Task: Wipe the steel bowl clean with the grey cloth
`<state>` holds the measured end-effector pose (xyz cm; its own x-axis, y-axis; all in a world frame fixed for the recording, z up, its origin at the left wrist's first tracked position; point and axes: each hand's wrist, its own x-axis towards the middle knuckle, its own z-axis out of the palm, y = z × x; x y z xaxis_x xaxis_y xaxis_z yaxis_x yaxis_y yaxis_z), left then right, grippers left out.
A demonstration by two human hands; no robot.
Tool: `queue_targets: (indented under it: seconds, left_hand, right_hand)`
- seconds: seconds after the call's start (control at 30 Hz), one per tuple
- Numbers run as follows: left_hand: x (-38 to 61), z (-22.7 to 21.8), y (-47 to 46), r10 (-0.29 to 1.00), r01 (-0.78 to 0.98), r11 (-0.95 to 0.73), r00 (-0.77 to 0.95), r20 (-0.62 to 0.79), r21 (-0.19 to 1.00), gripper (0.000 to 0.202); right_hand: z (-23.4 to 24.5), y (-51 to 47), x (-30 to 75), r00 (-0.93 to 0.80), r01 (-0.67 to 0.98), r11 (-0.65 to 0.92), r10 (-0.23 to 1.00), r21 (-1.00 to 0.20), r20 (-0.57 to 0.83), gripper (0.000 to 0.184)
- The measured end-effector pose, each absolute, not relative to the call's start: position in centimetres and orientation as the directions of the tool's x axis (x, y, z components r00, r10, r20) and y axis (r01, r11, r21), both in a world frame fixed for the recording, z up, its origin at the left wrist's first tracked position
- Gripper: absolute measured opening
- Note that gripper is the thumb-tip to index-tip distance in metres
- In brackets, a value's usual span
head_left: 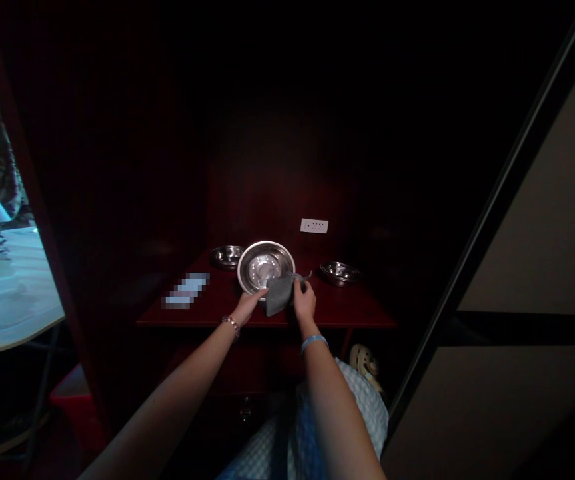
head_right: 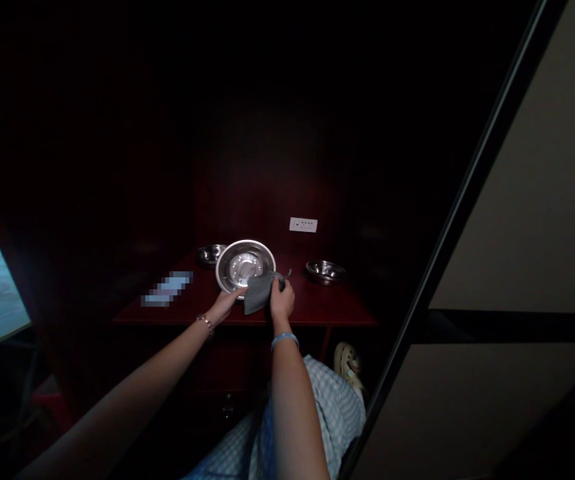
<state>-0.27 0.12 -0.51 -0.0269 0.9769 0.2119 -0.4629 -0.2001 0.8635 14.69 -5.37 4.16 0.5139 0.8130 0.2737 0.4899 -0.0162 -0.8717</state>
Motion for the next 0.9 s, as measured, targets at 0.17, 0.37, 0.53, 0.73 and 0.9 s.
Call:
queue_targets:
  seconds: [0.17,0.37,0.53,0.73,0.9]
  left_hand:
    - [-0.3,-0.4,0.0,0.98,-0.449,-0.189,-0.031,0.196,0.873,0.049]
    - [-0.2,-0.1,-0.4,0.981,-0.412,-0.181,-0.014,0.193,0.893,0.045]
    - [0.0,-0.2,-0.3,0.971,-0.403,-0.23,-0.036,0.235,0.886,0.048]
    - [-0.1,-0.5,0.0,0.971,-0.407,-0.226,-0.023,0.237,0.885,0.05]
    - [-0.1,-0.7,0.2,0.965,-0.436,-0.246,-0.03,0.26,0.865,0.054]
  right_hand:
    - [4.4,-5.8,14.9,0.58,0.465,-0.088,0.782,-0.881,0.229,0.047]
    - [4.1,-5.6,15.0,0.614,0.452,-0.078,0.75,-0.889,0.246,0.042]
    - [4.1,-6.0,14.5,0.7,0.549,-0.089,0.591,-0.831,0.4,0.048]
    - [4.0,-6.1,14.1,0.632,0.557,-0.014,0.655,-0.83,0.413,0.034]
    - [4.2,-6.5,13.6,0.465,0.644,-0.034,0.811,-0.765,0.356,0.034]
